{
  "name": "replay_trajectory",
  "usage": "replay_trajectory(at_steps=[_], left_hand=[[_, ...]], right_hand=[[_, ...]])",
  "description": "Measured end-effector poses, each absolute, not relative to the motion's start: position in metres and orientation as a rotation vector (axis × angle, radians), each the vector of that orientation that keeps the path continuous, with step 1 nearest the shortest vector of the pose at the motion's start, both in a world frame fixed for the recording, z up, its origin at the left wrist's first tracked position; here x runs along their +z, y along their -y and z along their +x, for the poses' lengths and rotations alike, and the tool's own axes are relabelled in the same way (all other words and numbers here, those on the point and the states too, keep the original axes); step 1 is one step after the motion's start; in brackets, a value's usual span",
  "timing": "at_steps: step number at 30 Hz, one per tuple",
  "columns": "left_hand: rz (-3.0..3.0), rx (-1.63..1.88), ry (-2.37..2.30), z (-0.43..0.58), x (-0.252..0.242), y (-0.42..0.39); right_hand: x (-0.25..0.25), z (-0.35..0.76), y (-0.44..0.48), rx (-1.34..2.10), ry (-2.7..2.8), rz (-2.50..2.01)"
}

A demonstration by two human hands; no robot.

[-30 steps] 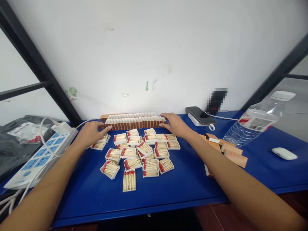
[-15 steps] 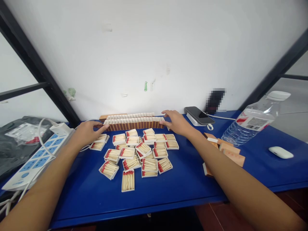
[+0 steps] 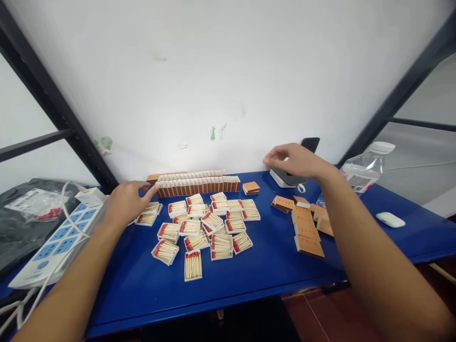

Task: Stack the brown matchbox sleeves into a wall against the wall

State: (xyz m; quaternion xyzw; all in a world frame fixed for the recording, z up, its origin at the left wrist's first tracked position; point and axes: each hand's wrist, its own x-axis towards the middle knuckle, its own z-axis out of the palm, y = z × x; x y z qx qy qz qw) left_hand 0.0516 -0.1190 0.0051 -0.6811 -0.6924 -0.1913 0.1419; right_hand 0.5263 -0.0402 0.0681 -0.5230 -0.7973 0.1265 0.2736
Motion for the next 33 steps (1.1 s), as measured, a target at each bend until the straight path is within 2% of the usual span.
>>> replay_trajectory(at_steps=[4,8,19,22,27,33], left_hand=[[-1.932,-0.589,1.927,0.059,0.009,0.124],[-1.929,-0.664,1.857,0.068,0.009,0.128],[-2.091,-0.867,1.605,0.09,0.004,0.133],[-2.13,-0.92,1.588,0.098,0.006,0.137],[-2.337,-1.203,1.349,0.127,0.006,0.152],[-2.547,-1.275,1.091,0.156,-0.007,0.162]], right_hand=[[0.045,0.549,0.048,0.473,2.505,-1.786],[0.015,0.547,0.064,0.346,2.494,-2.083],[0.05,0.511,0.064,0.284,2.407,-2.017],[0.053,0.49,0.069,0.222,2.474,-1.757],[0.04,0.429,0.101,0.323,2.396,-1.144],[0.019,0.386,0.121,0.385,2.322,-0.824]])
